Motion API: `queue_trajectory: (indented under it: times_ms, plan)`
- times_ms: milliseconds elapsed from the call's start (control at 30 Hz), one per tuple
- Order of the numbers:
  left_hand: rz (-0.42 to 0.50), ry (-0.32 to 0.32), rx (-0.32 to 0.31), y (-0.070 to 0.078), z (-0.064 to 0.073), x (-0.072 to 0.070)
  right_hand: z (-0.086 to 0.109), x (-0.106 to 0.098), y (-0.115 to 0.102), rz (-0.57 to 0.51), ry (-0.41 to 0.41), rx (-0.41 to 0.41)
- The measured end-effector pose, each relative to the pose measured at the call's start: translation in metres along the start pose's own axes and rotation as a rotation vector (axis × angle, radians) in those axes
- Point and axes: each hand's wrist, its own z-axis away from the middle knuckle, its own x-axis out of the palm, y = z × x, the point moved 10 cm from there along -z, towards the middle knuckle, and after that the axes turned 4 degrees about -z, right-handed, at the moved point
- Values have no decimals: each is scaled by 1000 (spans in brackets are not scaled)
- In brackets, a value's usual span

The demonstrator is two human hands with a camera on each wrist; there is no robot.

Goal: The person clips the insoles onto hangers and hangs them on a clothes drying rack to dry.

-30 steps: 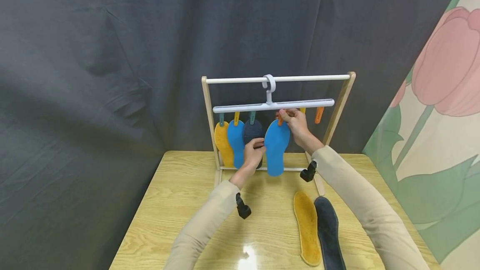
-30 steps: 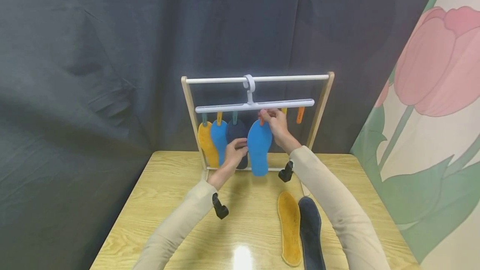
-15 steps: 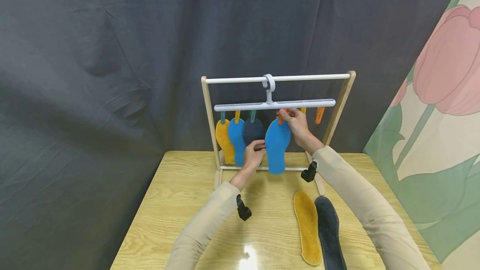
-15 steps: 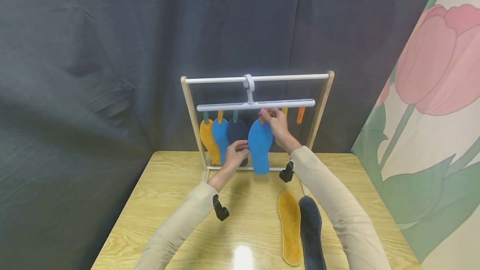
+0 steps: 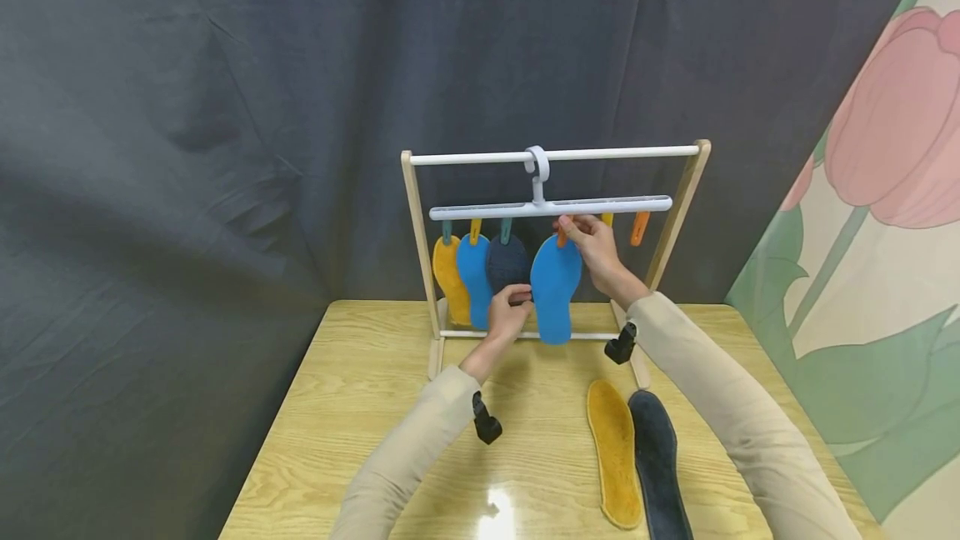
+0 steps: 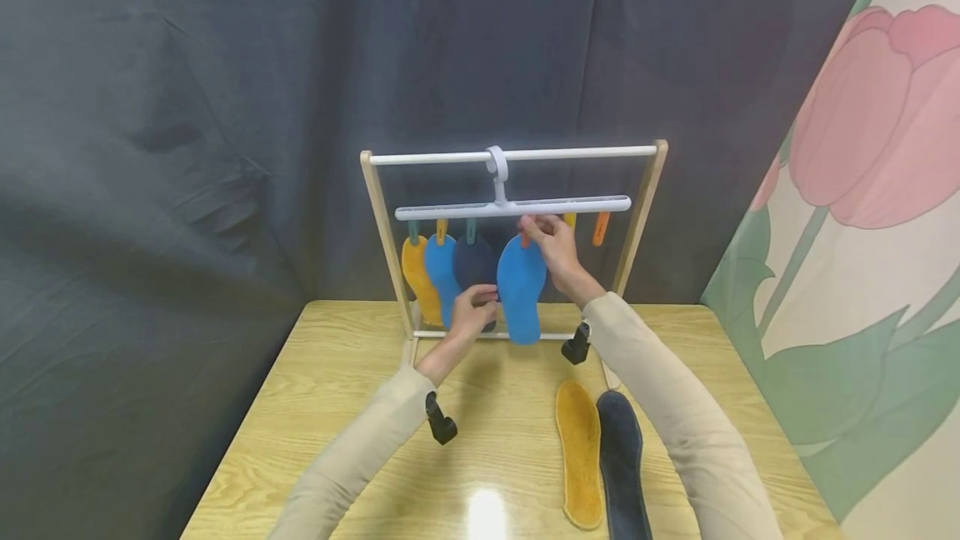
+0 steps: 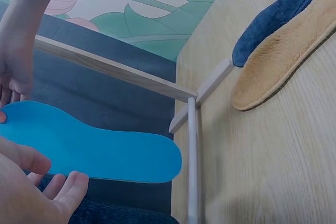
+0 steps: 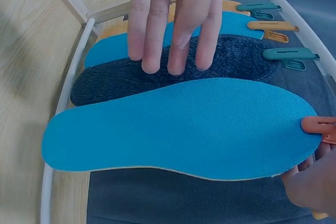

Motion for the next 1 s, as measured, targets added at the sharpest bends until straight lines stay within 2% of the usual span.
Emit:
queue_trajectory:
  times_ms: [200, 300, 533, 667, 1000]
  plan:
    - [-2, 16, 23, -7, 0, 3, -8, -16, 24, 44, 39, 28]
    - [3, 4, 25, -11, 1, 5, -8, -23, 31, 90, 62, 40]
    - [26, -6, 18, -17, 5, 10, -6, -29, 33, 147, 73, 35]
    - [56, -14, 8, -20, 7, 13, -6, -31, 37, 162, 71, 64]
    - [16, -53, -18, -35, 15, 21, -4, -32, 44, 175, 47, 105]
